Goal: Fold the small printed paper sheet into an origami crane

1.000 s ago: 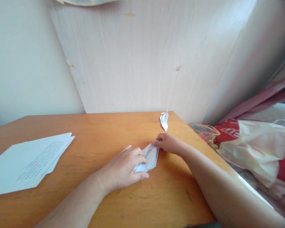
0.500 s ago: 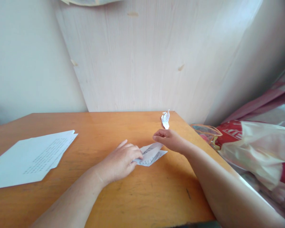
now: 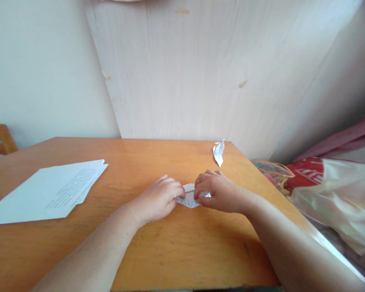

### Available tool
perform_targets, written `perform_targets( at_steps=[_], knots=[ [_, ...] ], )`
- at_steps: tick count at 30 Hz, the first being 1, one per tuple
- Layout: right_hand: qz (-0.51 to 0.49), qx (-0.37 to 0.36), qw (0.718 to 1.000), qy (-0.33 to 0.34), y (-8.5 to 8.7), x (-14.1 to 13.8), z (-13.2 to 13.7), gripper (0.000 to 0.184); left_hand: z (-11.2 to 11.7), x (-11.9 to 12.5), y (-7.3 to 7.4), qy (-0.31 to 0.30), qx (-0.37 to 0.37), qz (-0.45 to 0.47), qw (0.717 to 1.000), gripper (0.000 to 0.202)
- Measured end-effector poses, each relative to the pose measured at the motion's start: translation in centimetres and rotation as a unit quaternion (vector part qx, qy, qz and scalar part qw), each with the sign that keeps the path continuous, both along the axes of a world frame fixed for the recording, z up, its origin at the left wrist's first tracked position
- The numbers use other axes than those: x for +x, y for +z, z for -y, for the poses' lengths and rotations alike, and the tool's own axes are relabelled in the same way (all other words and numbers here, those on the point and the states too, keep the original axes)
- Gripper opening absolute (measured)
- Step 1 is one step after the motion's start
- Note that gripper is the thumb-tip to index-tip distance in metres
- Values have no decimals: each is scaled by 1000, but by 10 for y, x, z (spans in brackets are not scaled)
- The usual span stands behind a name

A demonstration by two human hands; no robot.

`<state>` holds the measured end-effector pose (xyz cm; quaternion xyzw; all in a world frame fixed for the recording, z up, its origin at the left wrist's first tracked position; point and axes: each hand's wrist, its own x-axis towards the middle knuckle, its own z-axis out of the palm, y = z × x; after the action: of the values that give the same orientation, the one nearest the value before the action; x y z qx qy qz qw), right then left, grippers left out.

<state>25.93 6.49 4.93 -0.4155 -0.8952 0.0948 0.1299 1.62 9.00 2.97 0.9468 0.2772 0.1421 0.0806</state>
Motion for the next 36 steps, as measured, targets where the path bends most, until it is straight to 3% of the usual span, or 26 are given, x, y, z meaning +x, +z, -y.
perform_targets(
  at_steps=[4, 8, 14, 22, 26, 29, 32, 36],
  knots=[
    [26, -25, 999, 7, -3, 0, 0, 19, 0, 0, -1, 3, -3, 3, 1000, 23],
    [-17, -41, 999, -3, -5, 0, -4, 16, 1, 0, -2, 4, -8, 1, 1000, 24],
    [-95, -27, 992, -74, -11, -3, -14, 17, -1, -1, -5, 9, -10, -5, 1000, 28],
    [-3, -41, 997, -59, -13, -5, -8, 25, -2, -2, -3, 20, -71, 8, 997, 31],
    [9, -47, 997, -65, -11, -6, -7, 29, -15, -12, -5, 109, -144, 96, 979, 33],
    [7, -52, 996, -68, -12, -6, -7, 29, -28, -24, -4, 202, -138, 157, 957, 26],
    [7, -54, 997, -59, -15, -4, -9, 29, -36, -32, -3, 273, -136, 162, 939, 19],
    [3, -50, 997, -59, -17, -4, -10, 29, -33, -31, -5, 276, -166, 120, 939, 16]
  ],
)
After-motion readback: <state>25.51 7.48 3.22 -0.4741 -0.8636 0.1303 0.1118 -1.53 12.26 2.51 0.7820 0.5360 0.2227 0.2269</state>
